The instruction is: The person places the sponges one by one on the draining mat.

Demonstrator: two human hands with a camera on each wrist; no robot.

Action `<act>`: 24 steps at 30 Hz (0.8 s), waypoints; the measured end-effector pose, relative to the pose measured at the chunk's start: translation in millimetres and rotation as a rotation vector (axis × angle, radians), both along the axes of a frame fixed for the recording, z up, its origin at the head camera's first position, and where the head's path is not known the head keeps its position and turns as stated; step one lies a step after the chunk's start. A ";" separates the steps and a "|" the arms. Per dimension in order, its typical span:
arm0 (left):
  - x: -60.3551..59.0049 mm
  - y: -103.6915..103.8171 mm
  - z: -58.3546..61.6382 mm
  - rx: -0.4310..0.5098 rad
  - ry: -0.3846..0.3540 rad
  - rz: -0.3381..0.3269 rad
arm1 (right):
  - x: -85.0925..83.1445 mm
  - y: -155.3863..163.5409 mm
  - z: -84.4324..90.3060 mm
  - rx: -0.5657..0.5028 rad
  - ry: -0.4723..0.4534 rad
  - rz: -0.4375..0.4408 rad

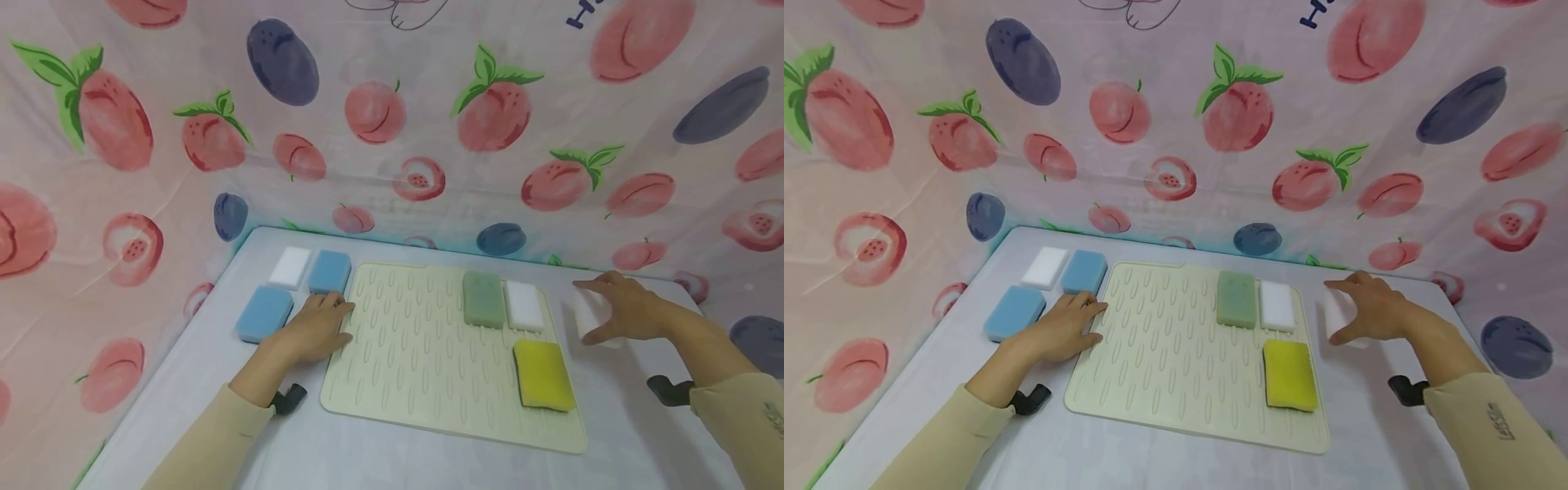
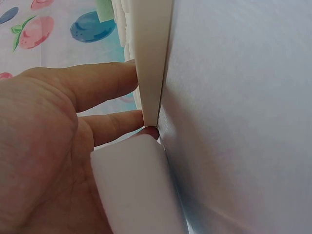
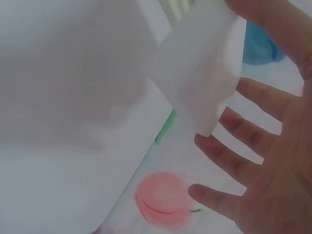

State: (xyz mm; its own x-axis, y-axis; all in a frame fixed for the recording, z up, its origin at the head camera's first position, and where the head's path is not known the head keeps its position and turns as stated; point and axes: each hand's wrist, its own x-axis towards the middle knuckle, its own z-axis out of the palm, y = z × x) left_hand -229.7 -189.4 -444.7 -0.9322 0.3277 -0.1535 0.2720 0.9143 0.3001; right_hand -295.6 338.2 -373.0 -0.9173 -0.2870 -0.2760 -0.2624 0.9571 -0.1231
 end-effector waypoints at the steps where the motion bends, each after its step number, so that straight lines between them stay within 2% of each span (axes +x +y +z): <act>1: 0.0 0.0 0.3 0.000 0.000 0.000 | 0.4 -1.2 0.5 0.001 0.001 0.001; 24: -3.6 0.1 -2.5 -0.007 -0.004 0.007 | 11.9 -29.2 9.2 0.049 0.023 0.008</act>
State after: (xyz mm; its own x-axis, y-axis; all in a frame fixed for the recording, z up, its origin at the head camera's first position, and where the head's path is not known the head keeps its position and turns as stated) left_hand -233.3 -189.3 -447.2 -0.9338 0.3206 -0.1591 0.2649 0.9180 0.2950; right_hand -283.8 309.0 -363.7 -0.9214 -0.2811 -0.2683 -0.2724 0.9596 -0.0701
